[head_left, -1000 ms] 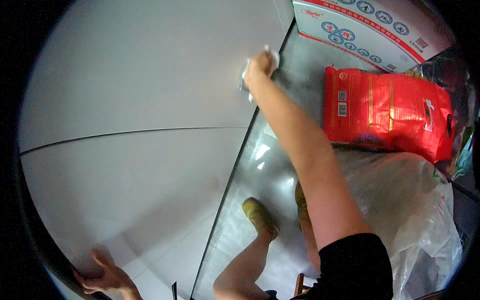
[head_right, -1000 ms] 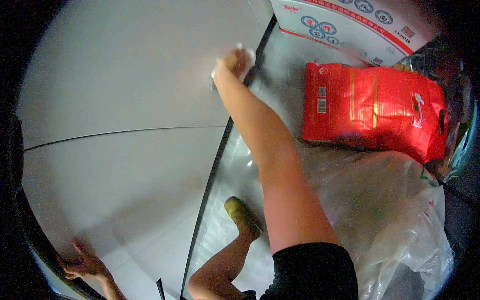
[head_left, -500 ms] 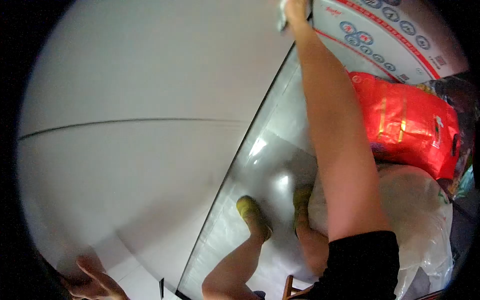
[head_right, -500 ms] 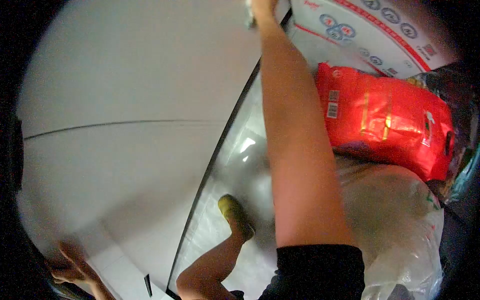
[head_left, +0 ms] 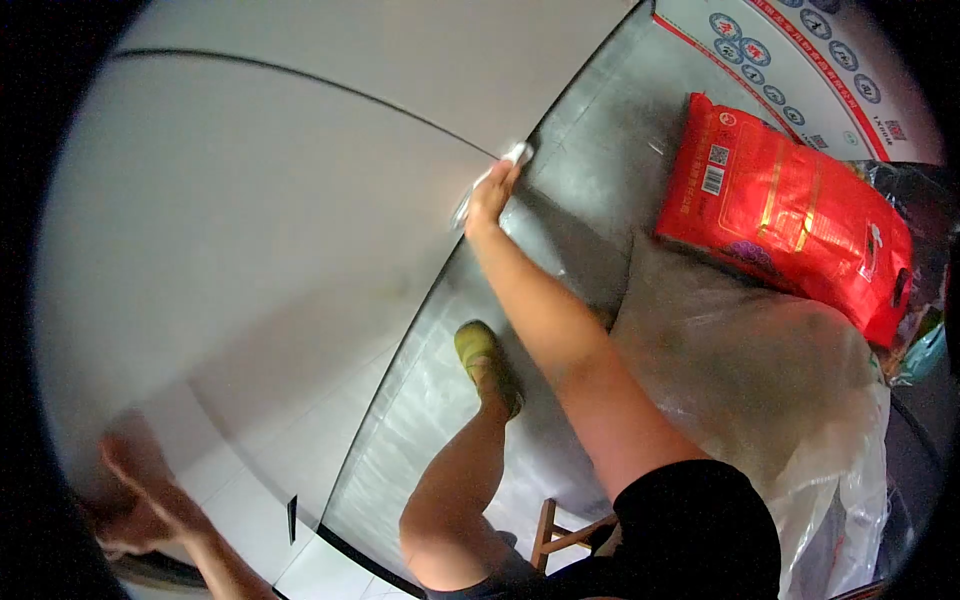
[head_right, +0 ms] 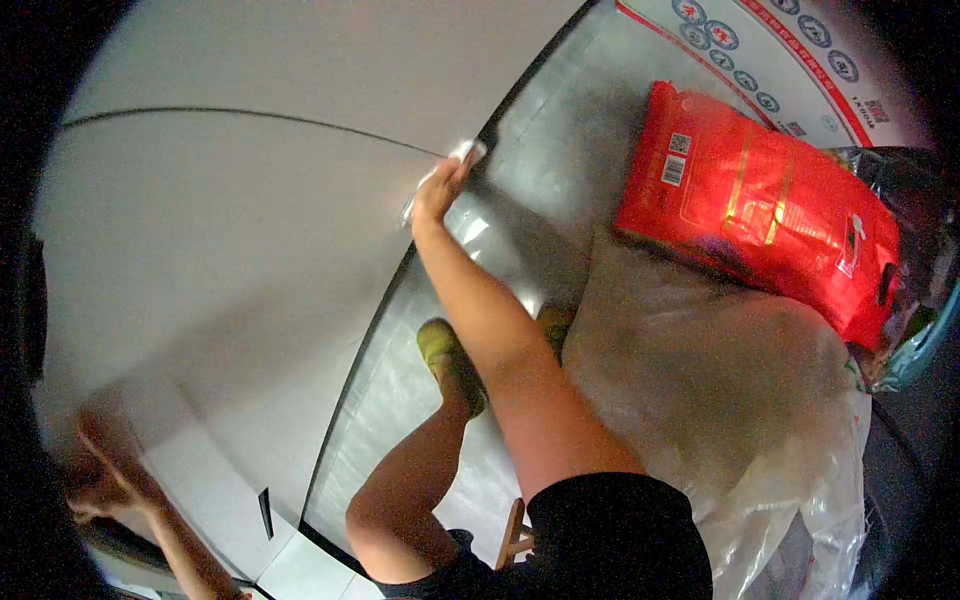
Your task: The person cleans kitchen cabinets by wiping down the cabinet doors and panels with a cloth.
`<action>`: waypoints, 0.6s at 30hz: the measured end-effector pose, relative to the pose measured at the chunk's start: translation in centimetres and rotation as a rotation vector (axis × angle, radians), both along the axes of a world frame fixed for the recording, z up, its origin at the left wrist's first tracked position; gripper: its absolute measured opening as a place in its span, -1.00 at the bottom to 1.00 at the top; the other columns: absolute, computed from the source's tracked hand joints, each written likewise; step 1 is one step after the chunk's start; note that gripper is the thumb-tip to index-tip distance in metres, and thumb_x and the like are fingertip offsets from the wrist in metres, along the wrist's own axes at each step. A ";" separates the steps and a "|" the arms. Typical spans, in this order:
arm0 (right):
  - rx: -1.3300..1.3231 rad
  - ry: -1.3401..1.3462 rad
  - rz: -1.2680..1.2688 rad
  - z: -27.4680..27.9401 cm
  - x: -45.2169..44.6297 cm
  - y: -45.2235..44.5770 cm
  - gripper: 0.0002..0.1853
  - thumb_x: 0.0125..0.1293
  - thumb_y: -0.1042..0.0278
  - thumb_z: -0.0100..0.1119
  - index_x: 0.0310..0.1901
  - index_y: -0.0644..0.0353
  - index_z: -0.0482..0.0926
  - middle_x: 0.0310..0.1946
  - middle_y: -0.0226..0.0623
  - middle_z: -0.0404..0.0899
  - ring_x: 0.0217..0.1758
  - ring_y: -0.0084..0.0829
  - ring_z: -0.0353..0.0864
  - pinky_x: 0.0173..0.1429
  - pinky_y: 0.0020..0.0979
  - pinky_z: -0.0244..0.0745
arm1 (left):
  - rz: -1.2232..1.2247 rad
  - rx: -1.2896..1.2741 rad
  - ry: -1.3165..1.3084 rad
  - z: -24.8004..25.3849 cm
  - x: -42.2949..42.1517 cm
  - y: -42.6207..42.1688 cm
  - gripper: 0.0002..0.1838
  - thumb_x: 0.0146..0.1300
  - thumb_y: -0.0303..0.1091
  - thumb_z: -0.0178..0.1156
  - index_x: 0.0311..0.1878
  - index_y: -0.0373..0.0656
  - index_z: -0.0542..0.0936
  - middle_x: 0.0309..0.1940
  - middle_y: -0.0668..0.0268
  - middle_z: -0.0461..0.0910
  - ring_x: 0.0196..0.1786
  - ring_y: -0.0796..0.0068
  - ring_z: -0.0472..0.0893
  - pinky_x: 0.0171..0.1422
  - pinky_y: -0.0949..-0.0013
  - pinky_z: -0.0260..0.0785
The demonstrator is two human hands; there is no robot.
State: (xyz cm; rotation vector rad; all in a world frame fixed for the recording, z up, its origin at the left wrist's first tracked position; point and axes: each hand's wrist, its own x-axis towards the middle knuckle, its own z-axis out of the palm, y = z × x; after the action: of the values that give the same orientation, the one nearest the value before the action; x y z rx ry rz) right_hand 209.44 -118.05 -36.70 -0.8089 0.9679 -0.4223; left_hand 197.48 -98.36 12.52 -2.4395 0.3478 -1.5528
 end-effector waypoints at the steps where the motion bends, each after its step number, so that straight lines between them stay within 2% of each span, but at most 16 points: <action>1: 0.230 0.055 -0.013 1.6 -1.5 2.0 -0.48 0.47 0.17 -0.35 0.39 0.16 0.04 0.39 -0.07 0.04 0.43 -0.18 0.08 0.43 -0.21 0.01 | 0.001 0.106 -0.047 0.3 0.5 -0.4 -0.46 0.02 -0.43 0.41 0.03 -0.40 0.39 -0.02 -0.12 0.46 -0.11 0.10 0.59 -0.02 0.24 0.59; 3: 0.246 0.181 0.047 4.8 -3.9 3.4 -0.53 0.46 0.15 -0.30 0.31 0.16 0.18 0.27 -0.08 0.24 0.31 -0.20 0.25 0.34 -0.21 0.15 | -0.090 0.107 -0.029 0.3 1.1 -0.8 -0.39 -0.01 -0.42 0.43 0.08 -0.37 0.36 0.00 -0.07 0.43 -0.04 0.11 0.54 0.03 0.22 0.55; 4: 0.253 0.247 0.081 6.5 -5.1 4.0 -0.55 0.45 0.14 -0.28 0.27 0.16 0.25 0.20 -0.09 0.34 0.24 -0.21 0.34 0.29 -0.21 0.21 | -0.183 0.001 0.033 -0.2 1.0 -0.5 -0.35 -0.02 -0.38 0.45 0.09 -0.36 0.35 -0.01 -0.04 0.43 0.00 0.11 0.50 0.06 0.20 0.52; 5: 0.214 0.313 0.208 6.0 -6.1 5.1 -0.57 0.44 0.16 -0.25 0.23 0.19 0.29 0.17 -0.10 0.37 0.21 -0.22 0.38 0.25 -0.21 0.26 | -0.274 -0.108 0.098 -0.7 1.0 -0.3 -0.32 -0.04 -0.35 0.47 0.11 -0.34 0.33 -0.02 0.00 0.42 0.04 0.12 0.46 0.09 0.17 0.48; 7: 0.120 0.436 0.464 1.8 -8.5 8.1 -0.60 0.42 0.21 -0.20 0.16 0.24 0.37 0.11 -0.12 0.44 0.14 -0.25 0.44 0.16 -0.21 0.36 | -0.240 0.085 0.021 -0.1 1.2 -1.5 -0.26 -0.08 -0.16 0.49 0.11 -0.28 0.35 -0.07 0.07 0.41 0.05 0.13 0.40 0.07 0.10 0.37; 9: 0.321 0.351 0.882 0.4 -12.4 9.7 -0.62 0.36 0.21 -0.07 0.11 0.24 0.41 0.03 -0.14 0.49 0.06 -0.25 0.49 0.09 -0.19 0.41 | 0.006 0.409 -0.171 0.4 1.3 -2.8 -0.22 -0.10 0.13 0.42 0.08 -0.20 0.40 -0.11 0.10 0.39 0.00 0.13 0.35 0.03 0.06 0.20; 10: 0.424 0.305 1.098 1.4 -14.6 10.1 -0.63 0.34 0.22 0.00 0.09 0.25 0.43 -0.01 -0.15 0.52 0.02 -0.25 0.52 0.05 -0.18 0.44 | 0.073 0.384 -0.182 -0.1 1.0 -2.6 -0.20 -0.09 0.23 0.35 0.07 -0.18 0.41 -0.12 0.10 0.38 -0.01 0.12 0.32 0.02 0.07 0.14; 12: 0.634 0.201 1.337 9.5 -18.1 7.3 -0.58 0.23 0.16 0.18 0.05 0.24 0.47 -0.08 -0.19 0.55 -0.02 -0.26 0.54 0.01 -0.17 0.47 | 0.164 0.285 -0.162 -0.9 0.8 -2.6 -0.17 -0.06 0.38 0.22 0.06 -0.17 0.42 -0.15 0.12 0.36 -0.03 0.11 0.27 0.00 0.08 0.07; 13: 0.604 0.245 1.326 13.5 -19.8 6.5 -0.45 0.12 0.02 0.29 0.05 0.21 0.48 -0.05 -0.18 0.55 -0.01 -0.22 0.53 0.03 -0.14 0.48 | 0.101 0.198 -0.123 -1.1 0.7 -2.7 -0.18 -0.06 0.37 0.21 0.06 -0.17 0.42 -0.13 0.10 0.37 -0.01 0.05 0.29 0.03 0.02 0.09; 14: 0.869 0.276 1.317 17.5 -21.1 5.6 -0.37 0.03 -0.08 0.33 0.03 0.24 0.50 -0.11 -0.09 0.57 -0.09 -0.21 0.59 -0.05 -0.15 0.55 | 0.128 0.115 0.008 -0.7 -0.1 -3.3 -0.22 -0.02 0.32 0.21 0.06 -0.18 0.42 -0.10 0.08 0.38 0.05 0.01 0.30 0.06 -0.08 0.09; 15: 1.026 0.283 1.328 18.6 -22.3 5.0 -0.31 -0.02 -0.16 0.34 0.03 0.24 0.51 -0.07 -0.06 0.56 -0.10 -0.17 0.60 -0.04 -0.11 0.54 | 0.207 0.044 0.192 -0.2 -1.4 -4.3 -0.26 0.03 0.23 0.20 0.09 -0.19 0.40 -0.05 0.04 0.38 0.09 0.00 0.31 0.11 -0.12 0.11; 16: 1.062 0.145 1.293 21.1 -23.6 4.3 -0.28 -0.01 -0.25 0.28 0.00 0.25 0.53 -0.06 -0.03 0.56 -0.10 -0.15 0.61 -0.05 -0.12 0.56 | 0.250 0.054 0.314 0.4 -2.3 -4.7 -0.20 0.01 0.19 0.27 0.17 -0.23 0.34 0.07 -0.05 0.33 0.11 -0.04 0.32 0.19 -0.06 0.11; 17: 1.037 0.011 1.383 23.0 -24.0 4.4 -0.28 0.19 -0.33 -0.01 0.13 0.18 0.45 0.09 -0.12 0.49 0.03 -0.06 0.55 0.14 -0.01 0.44 | 0.238 0.040 0.315 2.3 -4.2 -5.9 -0.24 -0.03 -0.14 0.35 0.21 -0.29 0.31 0.02 0.00 0.37 0.06 0.02 0.41 0.16 0.14 0.32; 18: 1.085 -0.089 1.366 25.4 -24.6 4.0 -0.25 0.20 -0.34 -0.03 0.16 0.19 0.41 0.11 -0.10 0.48 0.05 -0.05 0.53 0.16 0.00 0.42 | 0.167 0.076 0.359 3.5 -5.3 -6.1 -0.24 0.01 -0.21 0.26 0.26 -0.30 0.21 0.03 -0.02 0.30 0.06 -0.02 0.36 0.16 0.07 0.28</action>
State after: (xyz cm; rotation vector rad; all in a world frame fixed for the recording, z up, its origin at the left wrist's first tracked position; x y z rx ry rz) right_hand 184.85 -114.09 -11.34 -0.2730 0.2686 1.1609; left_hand 192.23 -104.49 15.98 -2.6059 0.2493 -1.0151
